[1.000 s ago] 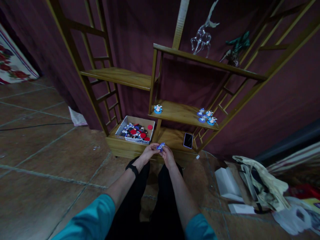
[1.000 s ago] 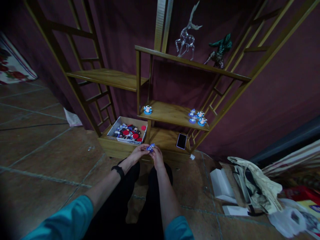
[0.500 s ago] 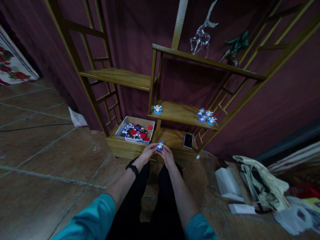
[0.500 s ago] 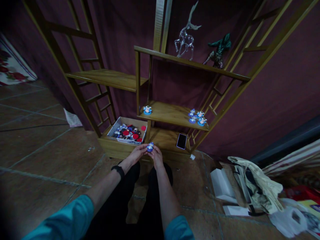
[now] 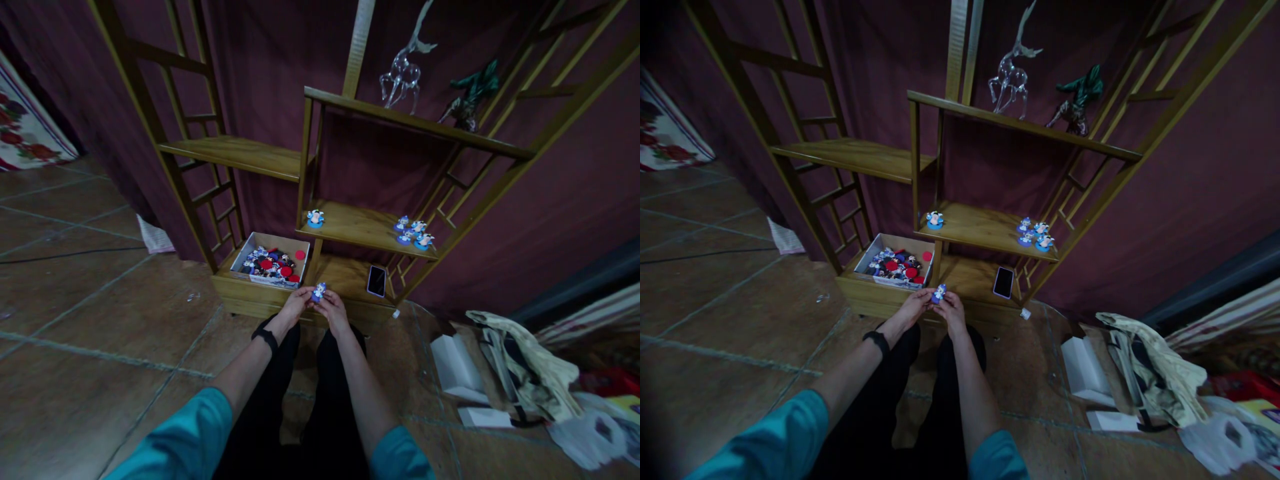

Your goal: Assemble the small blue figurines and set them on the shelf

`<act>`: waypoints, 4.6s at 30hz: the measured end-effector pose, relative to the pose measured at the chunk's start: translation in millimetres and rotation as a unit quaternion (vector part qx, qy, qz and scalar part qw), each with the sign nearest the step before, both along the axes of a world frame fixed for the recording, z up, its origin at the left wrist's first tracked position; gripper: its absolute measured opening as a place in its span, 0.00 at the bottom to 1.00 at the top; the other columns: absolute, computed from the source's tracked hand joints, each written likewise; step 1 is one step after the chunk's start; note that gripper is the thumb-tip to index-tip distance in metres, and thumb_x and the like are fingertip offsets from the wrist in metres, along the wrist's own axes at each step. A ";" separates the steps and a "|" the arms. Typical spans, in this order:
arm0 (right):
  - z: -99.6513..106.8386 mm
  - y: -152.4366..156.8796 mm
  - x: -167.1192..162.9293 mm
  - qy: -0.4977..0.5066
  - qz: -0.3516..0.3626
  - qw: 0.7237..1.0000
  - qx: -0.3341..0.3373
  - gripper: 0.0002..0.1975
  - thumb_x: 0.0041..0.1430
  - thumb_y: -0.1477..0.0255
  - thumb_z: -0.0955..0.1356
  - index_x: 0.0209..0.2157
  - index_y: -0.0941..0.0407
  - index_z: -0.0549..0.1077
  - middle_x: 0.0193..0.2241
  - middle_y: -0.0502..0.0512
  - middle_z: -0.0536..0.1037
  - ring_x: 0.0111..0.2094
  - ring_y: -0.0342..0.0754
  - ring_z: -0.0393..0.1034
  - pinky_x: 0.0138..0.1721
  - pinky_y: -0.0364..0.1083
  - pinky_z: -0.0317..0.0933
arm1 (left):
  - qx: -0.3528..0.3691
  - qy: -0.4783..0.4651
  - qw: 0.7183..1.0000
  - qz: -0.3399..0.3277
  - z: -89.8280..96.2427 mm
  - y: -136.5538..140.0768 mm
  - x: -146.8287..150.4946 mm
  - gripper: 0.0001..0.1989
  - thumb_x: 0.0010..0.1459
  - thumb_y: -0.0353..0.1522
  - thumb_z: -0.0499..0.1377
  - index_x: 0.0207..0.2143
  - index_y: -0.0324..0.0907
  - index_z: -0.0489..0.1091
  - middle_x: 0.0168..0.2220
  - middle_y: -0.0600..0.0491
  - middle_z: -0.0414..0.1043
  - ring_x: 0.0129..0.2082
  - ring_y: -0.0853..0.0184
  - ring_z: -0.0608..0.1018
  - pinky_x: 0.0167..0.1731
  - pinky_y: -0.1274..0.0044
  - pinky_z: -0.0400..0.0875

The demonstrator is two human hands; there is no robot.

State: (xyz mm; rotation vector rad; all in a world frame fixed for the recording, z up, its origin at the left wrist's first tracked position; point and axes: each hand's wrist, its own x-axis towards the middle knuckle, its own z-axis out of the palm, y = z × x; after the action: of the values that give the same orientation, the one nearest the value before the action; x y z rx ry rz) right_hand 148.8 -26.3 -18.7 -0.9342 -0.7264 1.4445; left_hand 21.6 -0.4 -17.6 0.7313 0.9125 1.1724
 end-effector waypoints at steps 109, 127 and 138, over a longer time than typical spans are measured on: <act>2.6 9.2 3.1 -0.054 -0.008 0.997 -0.049 0.15 0.38 0.63 0.73 0.27 0.57 0.72 0.23 0.51 0.77 0.22 0.43 0.71 0.26 0.44 0.68 | -0.197 -0.044 0.979 0.026 14.4 0.8 14.3 0.03 0.54 0.24 0.56 0.28 0.38 0.65 0.19 0.55 0.68 0.16 0.75 0.69 0.18 0.84 0.66; 2.0 22.4 -4.3 -0.012 -0.015 0.993 -0.117 0.11 0.37 0.69 0.72 0.27 0.56 0.73 0.23 0.50 0.78 0.23 0.42 0.71 0.26 0.42 0.66 | -0.218 -0.127 0.967 -0.022 9.6 9.7 4.9 0.03 0.58 0.24 0.53 0.31 0.34 0.66 0.21 0.51 0.68 0.17 0.74 0.71 0.17 0.84 0.66; 2.3 24.2 -8.0 -0.039 -0.022 0.991 -0.127 0.10 0.38 0.68 0.71 0.26 0.57 0.72 0.20 0.49 0.75 0.20 0.41 0.68 0.24 0.40 0.64 | -0.189 -0.157 0.969 0.002 5.4 4.4 7.3 0.04 0.57 0.23 0.54 0.30 0.35 0.66 0.22 0.51 0.69 0.19 0.74 0.72 0.18 0.85 0.67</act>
State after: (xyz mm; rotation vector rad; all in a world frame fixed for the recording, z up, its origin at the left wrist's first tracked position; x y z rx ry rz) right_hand 140.8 -2.2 -16.4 -1.2012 -0.5821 1.4902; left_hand 29.0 4.1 -12.2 0.2259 0.8357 1.0395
